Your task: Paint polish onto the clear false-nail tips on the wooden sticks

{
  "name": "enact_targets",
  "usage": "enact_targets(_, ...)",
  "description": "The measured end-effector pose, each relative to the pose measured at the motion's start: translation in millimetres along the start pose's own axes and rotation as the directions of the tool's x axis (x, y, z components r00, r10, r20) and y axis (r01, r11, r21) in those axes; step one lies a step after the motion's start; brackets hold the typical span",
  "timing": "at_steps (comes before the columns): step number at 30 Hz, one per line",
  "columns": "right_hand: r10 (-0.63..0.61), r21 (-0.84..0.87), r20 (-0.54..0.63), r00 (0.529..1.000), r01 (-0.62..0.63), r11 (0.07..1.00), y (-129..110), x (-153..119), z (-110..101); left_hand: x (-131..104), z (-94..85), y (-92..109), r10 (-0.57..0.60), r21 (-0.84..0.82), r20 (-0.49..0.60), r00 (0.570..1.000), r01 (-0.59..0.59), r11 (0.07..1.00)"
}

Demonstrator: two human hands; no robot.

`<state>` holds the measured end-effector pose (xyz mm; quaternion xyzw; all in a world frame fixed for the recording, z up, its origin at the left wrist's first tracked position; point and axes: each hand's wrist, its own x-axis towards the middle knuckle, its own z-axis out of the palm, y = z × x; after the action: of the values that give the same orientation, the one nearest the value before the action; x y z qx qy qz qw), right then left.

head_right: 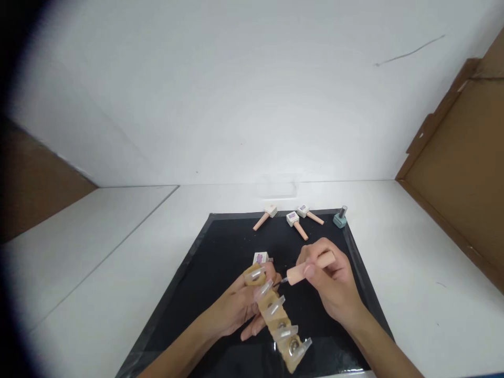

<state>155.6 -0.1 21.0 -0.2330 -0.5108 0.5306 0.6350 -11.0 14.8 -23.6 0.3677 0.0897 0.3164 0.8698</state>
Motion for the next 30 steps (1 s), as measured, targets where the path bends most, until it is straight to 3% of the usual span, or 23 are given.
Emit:
enact_targets(3, -0.012, -0.023, 0.041, 0.999, 0.013, 1.000, 3.3, -3.2, -2.0, 0.8, -1.2, -1.7, -0.027, -0.022, 0.022, 0.999, 0.028, 0.999)
enact_targets(8, -0.206, -0.129, 0.201, 0.958, 0.234, 0.963, 0.9, -5.5, -2.3, 0.9, -2.9, -4.7, -0.040, -0.020, 0.033, 0.999, 0.041, 0.999)
enact_targets(14, -0.171, -0.352, 0.299, 0.939, 0.275, 0.895, -11.3, -3.2, 3.8, 1.7, -3.3, -4.5, -0.057, 0.000, 0.016, 0.998, 0.057, 0.998)
enact_targets(26, -0.177, -0.434, 0.341, 0.923, 0.322, 0.841, -13.6, -0.2, 4.4, 3.2, -4.6, -7.7, -0.059, 0.018, 0.007, 0.998, 0.059, 0.998)
enact_targets(30, -0.234, -0.448, 0.371, 0.899, 0.393, 0.803, -13.0, -0.3, 4.3, 3.7, -4.6, -8.0, -0.044, 0.014, 0.005, 0.999, 0.044, 0.999)
